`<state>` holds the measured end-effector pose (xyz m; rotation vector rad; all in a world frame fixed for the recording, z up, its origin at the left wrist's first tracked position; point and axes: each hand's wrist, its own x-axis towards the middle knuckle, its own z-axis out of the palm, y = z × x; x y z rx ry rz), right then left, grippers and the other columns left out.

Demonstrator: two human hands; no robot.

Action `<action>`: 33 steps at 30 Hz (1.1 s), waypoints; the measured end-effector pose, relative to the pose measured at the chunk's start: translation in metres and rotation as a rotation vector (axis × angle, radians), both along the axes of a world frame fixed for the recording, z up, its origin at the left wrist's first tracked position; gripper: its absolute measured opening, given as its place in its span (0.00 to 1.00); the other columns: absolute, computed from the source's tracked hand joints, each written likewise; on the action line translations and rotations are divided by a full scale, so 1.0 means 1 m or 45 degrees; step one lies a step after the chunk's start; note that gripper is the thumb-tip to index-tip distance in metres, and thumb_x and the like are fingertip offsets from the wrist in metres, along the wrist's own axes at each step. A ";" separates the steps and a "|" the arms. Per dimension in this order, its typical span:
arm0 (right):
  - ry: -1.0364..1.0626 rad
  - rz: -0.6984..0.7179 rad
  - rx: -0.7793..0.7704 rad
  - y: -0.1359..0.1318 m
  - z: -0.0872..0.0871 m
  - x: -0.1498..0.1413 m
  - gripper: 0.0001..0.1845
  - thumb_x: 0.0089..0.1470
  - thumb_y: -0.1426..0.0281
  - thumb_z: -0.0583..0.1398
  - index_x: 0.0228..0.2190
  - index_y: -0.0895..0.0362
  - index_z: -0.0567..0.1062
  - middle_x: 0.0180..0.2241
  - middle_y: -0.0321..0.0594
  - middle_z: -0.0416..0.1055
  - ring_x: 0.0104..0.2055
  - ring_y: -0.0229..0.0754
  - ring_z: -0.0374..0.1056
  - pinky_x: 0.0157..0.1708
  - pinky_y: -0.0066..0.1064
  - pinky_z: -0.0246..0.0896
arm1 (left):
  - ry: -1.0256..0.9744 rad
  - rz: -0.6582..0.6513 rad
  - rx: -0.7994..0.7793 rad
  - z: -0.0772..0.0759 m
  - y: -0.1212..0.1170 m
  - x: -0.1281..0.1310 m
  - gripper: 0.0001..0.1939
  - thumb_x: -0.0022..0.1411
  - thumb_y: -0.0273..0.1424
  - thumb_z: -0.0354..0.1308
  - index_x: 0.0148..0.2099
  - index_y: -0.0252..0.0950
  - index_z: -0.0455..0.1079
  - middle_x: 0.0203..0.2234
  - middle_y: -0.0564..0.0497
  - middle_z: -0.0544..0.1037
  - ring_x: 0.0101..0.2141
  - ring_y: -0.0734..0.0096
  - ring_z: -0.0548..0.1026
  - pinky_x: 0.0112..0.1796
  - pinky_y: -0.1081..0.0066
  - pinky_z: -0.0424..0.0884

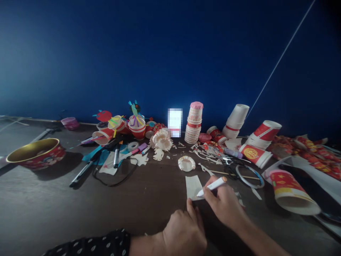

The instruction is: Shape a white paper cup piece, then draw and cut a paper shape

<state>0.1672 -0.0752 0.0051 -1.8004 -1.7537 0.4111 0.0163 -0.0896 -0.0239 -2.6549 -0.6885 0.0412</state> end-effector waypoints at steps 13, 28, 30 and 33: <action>0.002 0.045 0.024 -0.002 -0.003 0.002 0.11 0.52 0.63 0.49 0.22 0.54 0.65 0.18 0.34 0.68 0.22 0.38 0.65 0.23 0.27 0.54 | 0.013 -0.008 -0.015 -0.001 0.000 0.001 0.19 0.59 0.26 0.49 0.51 0.21 0.64 0.40 0.20 0.69 0.20 0.59 0.74 0.14 0.69 0.66; 0.009 0.064 0.026 -0.001 0.001 -0.002 0.10 0.50 0.65 0.50 0.21 0.54 0.64 0.17 0.33 0.67 0.20 0.37 0.63 0.22 0.26 0.53 | -0.001 -0.013 0.002 -0.003 0.002 0.000 0.19 0.59 0.26 0.48 0.51 0.20 0.64 0.39 0.20 0.69 0.20 0.59 0.74 0.14 0.69 0.66; 0.002 0.039 0.024 -0.001 0.000 -0.001 0.10 0.50 0.65 0.50 0.21 0.54 0.64 0.17 0.34 0.67 0.21 0.38 0.64 0.23 0.27 0.54 | 0.006 -0.012 -0.002 -0.003 0.001 0.000 0.19 0.59 0.26 0.49 0.51 0.21 0.63 0.40 0.20 0.69 0.20 0.59 0.74 0.14 0.69 0.66; 0.003 0.017 -0.006 0.000 0.000 -0.001 0.11 0.51 0.64 0.49 0.22 0.54 0.64 0.18 0.35 0.69 0.22 0.39 0.66 0.24 0.27 0.55 | 0.018 -0.008 -0.023 -0.002 0.000 -0.001 0.19 0.59 0.27 0.48 0.51 0.21 0.63 0.40 0.20 0.68 0.20 0.59 0.74 0.14 0.69 0.66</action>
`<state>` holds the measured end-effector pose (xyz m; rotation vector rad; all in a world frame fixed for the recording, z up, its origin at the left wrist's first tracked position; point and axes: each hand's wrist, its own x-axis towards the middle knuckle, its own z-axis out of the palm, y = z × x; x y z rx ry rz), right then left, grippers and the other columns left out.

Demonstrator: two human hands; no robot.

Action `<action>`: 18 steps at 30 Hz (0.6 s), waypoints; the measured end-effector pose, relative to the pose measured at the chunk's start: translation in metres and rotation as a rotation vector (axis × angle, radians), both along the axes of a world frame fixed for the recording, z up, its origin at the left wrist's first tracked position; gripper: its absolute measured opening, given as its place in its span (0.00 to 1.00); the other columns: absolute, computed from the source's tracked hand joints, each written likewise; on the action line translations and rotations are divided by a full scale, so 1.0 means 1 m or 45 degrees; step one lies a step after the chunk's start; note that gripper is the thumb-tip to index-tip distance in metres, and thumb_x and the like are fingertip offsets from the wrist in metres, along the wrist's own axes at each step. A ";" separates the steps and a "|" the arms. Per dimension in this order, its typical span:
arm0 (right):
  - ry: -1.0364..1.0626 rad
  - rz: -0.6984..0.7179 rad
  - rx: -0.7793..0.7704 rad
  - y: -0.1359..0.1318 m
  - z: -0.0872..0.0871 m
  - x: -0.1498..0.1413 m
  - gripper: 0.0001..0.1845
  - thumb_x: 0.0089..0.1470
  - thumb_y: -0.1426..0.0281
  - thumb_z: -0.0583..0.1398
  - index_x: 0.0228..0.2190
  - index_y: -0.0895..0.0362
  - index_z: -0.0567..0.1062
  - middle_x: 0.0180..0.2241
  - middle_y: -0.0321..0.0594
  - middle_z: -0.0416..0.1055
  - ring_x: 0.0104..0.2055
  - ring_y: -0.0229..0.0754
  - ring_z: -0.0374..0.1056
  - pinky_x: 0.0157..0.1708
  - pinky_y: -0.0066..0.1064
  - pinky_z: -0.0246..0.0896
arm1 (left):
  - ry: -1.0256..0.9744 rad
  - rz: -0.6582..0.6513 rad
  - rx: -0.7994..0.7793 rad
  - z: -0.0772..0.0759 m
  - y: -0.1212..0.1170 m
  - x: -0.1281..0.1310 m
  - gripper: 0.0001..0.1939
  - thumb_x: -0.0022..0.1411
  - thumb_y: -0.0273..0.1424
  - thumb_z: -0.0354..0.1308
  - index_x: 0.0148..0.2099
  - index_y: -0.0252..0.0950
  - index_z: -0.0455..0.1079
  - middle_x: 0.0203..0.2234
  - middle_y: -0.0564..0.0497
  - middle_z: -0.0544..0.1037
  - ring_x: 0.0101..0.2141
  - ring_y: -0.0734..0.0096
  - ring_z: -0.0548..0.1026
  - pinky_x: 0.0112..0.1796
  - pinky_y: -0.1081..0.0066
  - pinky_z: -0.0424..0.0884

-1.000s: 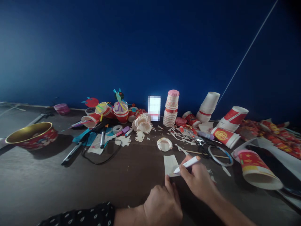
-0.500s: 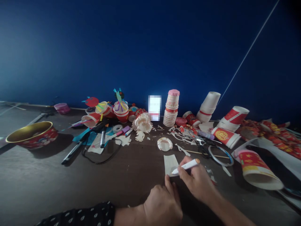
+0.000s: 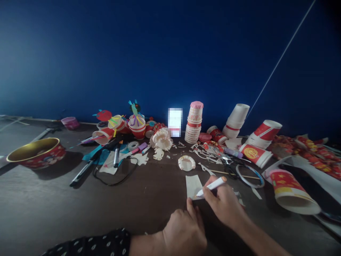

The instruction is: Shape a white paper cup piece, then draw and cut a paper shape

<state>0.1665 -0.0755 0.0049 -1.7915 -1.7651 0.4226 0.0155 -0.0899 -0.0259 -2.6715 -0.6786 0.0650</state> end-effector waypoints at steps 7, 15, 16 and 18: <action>0.030 -0.010 -0.001 0.000 0.000 0.001 0.11 0.51 0.64 0.49 0.21 0.54 0.64 0.18 0.35 0.69 0.22 0.40 0.66 0.25 0.28 0.55 | -0.007 0.038 -0.025 0.003 0.000 0.001 0.19 0.59 0.25 0.47 0.51 0.21 0.63 0.41 0.21 0.68 0.20 0.61 0.74 0.16 0.70 0.65; 0.154 -0.067 -0.004 0.002 -0.005 0.006 0.11 0.51 0.63 0.50 0.23 0.54 0.65 0.21 0.36 0.72 0.24 0.41 0.68 0.26 0.29 0.58 | -0.015 0.004 -0.013 0.000 0.001 0.000 0.19 0.59 0.27 0.48 0.51 0.22 0.63 0.41 0.20 0.68 0.20 0.61 0.74 0.15 0.70 0.65; 0.158 -0.066 -0.007 0.002 -0.005 0.006 0.11 0.51 0.63 0.50 0.23 0.54 0.65 0.21 0.36 0.72 0.25 0.41 0.68 0.27 0.29 0.58 | -0.010 0.005 -0.012 -0.001 0.001 0.000 0.19 0.60 0.26 0.48 0.51 0.21 0.63 0.41 0.20 0.68 0.20 0.60 0.74 0.15 0.70 0.65; 0.158 -0.055 -0.002 0.002 -0.005 0.006 0.11 0.51 0.63 0.50 0.23 0.54 0.65 0.20 0.36 0.72 0.25 0.41 0.68 0.27 0.29 0.58 | -0.002 0.012 -0.012 0.000 0.000 -0.001 0.19 0.60 0.26 0.47 0.51 0.21 0.63 0.41 0.20 0.68 0.20 0.60 0.73 0.15 0.70 0.64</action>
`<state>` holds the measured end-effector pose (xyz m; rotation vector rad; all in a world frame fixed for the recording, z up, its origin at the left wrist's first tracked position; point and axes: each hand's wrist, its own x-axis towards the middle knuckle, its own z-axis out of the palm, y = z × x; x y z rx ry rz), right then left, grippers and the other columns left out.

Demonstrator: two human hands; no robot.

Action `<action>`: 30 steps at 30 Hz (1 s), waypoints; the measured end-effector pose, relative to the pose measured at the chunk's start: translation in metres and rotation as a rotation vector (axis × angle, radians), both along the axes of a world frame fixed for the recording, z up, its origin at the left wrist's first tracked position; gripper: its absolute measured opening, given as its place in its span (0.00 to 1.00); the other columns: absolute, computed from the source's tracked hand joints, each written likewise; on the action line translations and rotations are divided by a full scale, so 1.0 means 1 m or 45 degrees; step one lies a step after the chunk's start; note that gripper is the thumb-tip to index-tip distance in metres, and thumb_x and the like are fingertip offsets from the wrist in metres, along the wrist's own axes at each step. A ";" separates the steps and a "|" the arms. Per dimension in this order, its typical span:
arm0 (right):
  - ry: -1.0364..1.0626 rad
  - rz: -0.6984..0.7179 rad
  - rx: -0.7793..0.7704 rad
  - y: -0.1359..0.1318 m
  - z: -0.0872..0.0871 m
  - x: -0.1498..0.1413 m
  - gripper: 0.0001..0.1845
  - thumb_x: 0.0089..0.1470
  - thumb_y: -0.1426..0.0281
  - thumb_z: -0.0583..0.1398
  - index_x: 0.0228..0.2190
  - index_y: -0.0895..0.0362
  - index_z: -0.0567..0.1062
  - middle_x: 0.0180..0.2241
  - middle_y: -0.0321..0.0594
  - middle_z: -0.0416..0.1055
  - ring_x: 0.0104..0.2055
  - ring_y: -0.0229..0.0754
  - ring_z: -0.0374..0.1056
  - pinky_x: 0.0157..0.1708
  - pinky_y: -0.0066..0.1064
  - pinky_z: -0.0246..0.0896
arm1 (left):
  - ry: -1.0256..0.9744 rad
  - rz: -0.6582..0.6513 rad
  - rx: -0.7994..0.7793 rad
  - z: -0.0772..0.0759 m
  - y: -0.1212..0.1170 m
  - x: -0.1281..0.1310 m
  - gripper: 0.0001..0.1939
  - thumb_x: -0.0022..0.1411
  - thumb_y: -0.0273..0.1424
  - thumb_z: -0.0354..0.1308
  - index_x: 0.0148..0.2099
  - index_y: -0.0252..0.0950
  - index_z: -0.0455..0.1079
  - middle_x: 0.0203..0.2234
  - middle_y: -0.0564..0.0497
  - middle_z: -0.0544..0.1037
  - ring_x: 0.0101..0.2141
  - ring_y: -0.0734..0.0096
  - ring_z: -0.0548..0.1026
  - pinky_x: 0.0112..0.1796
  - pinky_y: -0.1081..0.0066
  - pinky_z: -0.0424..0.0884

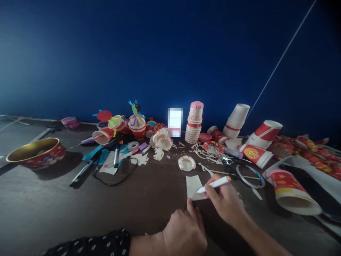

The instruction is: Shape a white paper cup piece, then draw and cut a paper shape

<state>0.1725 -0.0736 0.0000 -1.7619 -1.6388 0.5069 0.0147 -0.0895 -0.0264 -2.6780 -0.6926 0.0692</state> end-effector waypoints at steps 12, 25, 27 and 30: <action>-0.019 0.048 0.015 0.000 0.000 -0.001 0.12 0.52 0.62 0.50 0.23 0.54 0.65 0.21 0.36 0.71 0.24 0.40 0.67 0.25 0.28 0.57 | -0.016 0.009 -0.012 0.000 0.000 0.000 0.19 0.60 0.25 0.47 0.52 0.21 0.62 0.41 0.20 0.68 0.21 0.62 0.74 0.16 0.71 0.64; -0.075 0.041 0.044 0.000 0.001 -0.002 0.12 0.52 0.62 0.50 0.23 0.54 0.66 0.21 0.37 0.72 0.24 0.40 0.67 0.25 0.28 0.57 | -0.006 0.018 -0.008 0.001 -0.001 0.002 0.19 0.59 0.25 0.48 0.52 0.21 0.63 0.41 0.20 0.68 0.20 0.60 0.73 0.15 0.70 0.65; -0.088 0.040 0.038 0.000 0.002 -0.003 0.13 0.52 0.61 0.50 0.23 0.54 0.66 0.22 0.37 0.71 0.25 0.40 0.67 0.25 0.28 0.57 | -0.024 0.035 -0.015 0.000 -0.001 0.002 0.19 0.59 0.25 0.48 0.52 0.21 0.63 0.41 0.19 0.68 0.20 0.61 0.73 0.15 0.70 0.65; -0.108 0.045 0.043 0.000 0.003 -0.003 0.13 0.52 0.62 0.50 0.22 0.54 0.66 0.20 0.36 0.70 0.23 0.39 0.66 0.24 0.28 0.57 | -0.047 0.030 0.003 -0.003 -0.001 0.001 0.19 0.60 0.26 0.47 0.52 0.21 0.63 0.41 0.19 0.68 0.21 0.61 0.74 0.16 0.70 0.65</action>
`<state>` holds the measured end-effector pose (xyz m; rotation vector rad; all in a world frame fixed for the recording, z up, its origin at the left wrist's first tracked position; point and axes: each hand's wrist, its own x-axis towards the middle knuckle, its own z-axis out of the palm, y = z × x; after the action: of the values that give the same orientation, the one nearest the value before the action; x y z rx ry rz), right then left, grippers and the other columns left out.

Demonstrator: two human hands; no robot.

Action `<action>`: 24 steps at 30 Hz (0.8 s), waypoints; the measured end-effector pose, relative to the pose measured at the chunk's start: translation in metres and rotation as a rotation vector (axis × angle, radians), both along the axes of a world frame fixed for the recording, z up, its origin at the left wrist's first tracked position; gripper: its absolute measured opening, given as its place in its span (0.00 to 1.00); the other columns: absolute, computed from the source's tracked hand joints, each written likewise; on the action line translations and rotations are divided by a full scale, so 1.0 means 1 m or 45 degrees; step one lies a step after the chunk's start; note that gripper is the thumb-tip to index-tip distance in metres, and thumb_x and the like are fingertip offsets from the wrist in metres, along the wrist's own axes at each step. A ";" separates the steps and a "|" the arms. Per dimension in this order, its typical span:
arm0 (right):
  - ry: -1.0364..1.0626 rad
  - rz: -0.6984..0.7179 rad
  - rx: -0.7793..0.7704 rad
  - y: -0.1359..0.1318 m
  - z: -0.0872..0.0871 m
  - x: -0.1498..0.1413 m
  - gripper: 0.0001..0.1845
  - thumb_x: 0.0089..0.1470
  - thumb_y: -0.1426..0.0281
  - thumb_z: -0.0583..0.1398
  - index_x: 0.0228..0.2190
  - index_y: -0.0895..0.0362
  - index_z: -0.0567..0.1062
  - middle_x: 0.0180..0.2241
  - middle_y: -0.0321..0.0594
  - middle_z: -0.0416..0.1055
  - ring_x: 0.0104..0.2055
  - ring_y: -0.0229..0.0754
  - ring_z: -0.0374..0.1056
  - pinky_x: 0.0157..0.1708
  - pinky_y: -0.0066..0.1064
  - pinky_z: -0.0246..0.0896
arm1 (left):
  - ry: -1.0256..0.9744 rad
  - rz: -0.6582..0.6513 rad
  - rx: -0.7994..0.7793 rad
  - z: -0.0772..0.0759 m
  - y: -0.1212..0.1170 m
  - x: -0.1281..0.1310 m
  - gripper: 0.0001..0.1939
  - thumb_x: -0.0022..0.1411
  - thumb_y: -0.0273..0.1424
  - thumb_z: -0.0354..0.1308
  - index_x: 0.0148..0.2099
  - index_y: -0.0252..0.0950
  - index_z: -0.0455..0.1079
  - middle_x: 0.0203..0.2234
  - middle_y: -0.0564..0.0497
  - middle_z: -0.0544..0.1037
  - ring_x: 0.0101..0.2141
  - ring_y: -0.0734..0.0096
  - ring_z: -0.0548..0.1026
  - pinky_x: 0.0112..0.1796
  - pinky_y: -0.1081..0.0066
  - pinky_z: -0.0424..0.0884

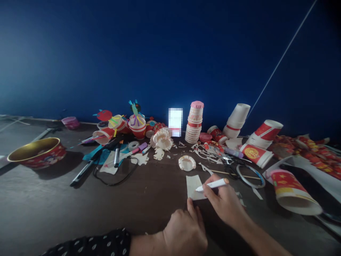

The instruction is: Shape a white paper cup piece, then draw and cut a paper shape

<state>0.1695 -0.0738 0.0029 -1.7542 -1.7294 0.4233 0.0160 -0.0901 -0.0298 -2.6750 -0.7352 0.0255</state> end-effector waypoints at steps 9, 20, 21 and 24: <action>-0.036 0.002 0.001 -0.003 0.004 0.000 0.10 0.49 0.64 0.51 0.21 0.54 0.65 0.18 0.34 0.68 0.21 0.38 0.64 0.22 0.27 0.55 | 0.044 -0.023 -0.030 0.002 0.001 0.000 0.20 0.60 0.26 0.47 0.53 0.21 0.61 0.41 0.19 0.67 0.21 0.62 0.74 0.17 0.71 0.65; 0.206 -0.031 -0.023 0.000 -0.001 0.010 0.11 0.53 0.61 0.50 0.24 0.54 0.64 0.22 0.36 0.71 0.23 0.39 0.68 0.24 0.27 0.60 | -0.013 0.099 0.051 -0.002 0.000 0.003 0.21 0.60 0.23 0.46 0.56 0.26 0.58 0.40 0.26 0.71 0.19 0.64 0.73 0.16 0.70 0.66; 0.189 -0.023 -0.021 -0.001 -0.001 0.010 0.11 0.53 0.61 0.50 0.25 0.54 0.64 0.22 0.36 0.71 0.23 0.39 0.68 0.24 0.27 0.60 | 0.000 0.110 0.029 0.000 0.001 0.004 0.22 0.60 0.23 0.46 0.56 0.26 0.57 0.40 0.27 0.71 0.19 0.65 0.73 0.16 0.70 0.66; 0.123 0.006 -0.022 -0.002 -0.001 0.009 0.11 0.53 0.62 0.50 0.25 0.54 0.64 0.22 0.37 0.70 0.24 0.40 0.68 0.24 0.27 0.60 | 0.053 0.121 -0.110 0.010 0.004 0.005 0.21 0.60 0.23 0.46 0.56 0.24 0.57 0.41 0.29 0.70 0.21 0.66 0.74 0.17 0.71 0.68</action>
<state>0.1784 -0.0756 0.0021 -1.7136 -1.6670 0.5173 0.0208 -0.0865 -0.0202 -2.7092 -0.8661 0.1397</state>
